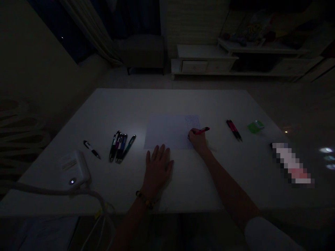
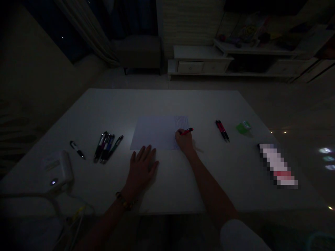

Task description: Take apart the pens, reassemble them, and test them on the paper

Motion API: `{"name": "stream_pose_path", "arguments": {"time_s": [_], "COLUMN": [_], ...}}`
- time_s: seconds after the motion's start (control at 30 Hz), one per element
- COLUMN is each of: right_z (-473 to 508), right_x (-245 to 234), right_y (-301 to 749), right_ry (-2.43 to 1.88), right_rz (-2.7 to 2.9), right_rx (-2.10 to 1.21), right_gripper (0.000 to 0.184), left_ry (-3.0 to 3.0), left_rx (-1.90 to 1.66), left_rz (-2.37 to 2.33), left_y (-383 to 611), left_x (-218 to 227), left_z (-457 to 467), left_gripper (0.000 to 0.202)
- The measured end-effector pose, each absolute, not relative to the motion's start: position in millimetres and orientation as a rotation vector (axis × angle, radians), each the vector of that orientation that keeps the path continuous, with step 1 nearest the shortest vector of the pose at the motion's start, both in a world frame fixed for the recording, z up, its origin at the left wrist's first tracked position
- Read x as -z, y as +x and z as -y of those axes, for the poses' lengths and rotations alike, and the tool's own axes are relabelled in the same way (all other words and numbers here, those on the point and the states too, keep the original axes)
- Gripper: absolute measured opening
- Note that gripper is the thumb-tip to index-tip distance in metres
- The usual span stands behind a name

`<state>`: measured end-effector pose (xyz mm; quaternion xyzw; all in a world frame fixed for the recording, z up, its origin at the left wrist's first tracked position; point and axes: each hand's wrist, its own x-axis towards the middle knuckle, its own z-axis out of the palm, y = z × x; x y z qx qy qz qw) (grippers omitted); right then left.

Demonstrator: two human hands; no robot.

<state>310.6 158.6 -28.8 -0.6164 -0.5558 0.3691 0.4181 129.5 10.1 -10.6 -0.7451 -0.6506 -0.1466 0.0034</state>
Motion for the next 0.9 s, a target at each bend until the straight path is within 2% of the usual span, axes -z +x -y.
{"name": "stream_pose_path", "arguments": {"time_s": [0.2, 0.33, 0.4, 0.5, 0.67, 0.8, 0.9], "right_z": [-158, -153, -151, -152, -159, -159, -158], "right_x": [25, 19, 14, 4, -6, -3, 5], "right_y": [314, 340, 367, 418, 488, 518, 530], "right_ry": [-1.433, -1.502, -1.574, -1.668, -1.872, -2.083, -2.076], "right_rz": [1.351, 1.283, 1.346, 1.530, 1.727, 1.817, 1.866], "right_rx": [-0.934, -0.842, -0.772, -0.703, -0.382, -0.194, -0.127], "right_gripper": [0.020, 0.062, 0.071, 0.068, 0.062, 0.055, 0.047], "left_ry": [-2.332, -2.330, -2.325, -2.315, -2.301, -2.315, -2.320], "left_rx": [0.459, 0.481, 0.484, 0.494, 0.527, 0.524, 0.546], "left_rz": [2.055, 2.044, 2.038, 2.025, 2.001, 1.995, 1.997], "left_y": [129, 129, 128, 128, 126, 123, 125], "left_x": [12, 12, 13, 14, 17, 18, 17], "left_z": [-10, -10, -10, -10, -11, -12, -11], "left_gripper": [0.051, 0.051, 0.050, 0.049, 0.048, 0.047, 0.047]}}
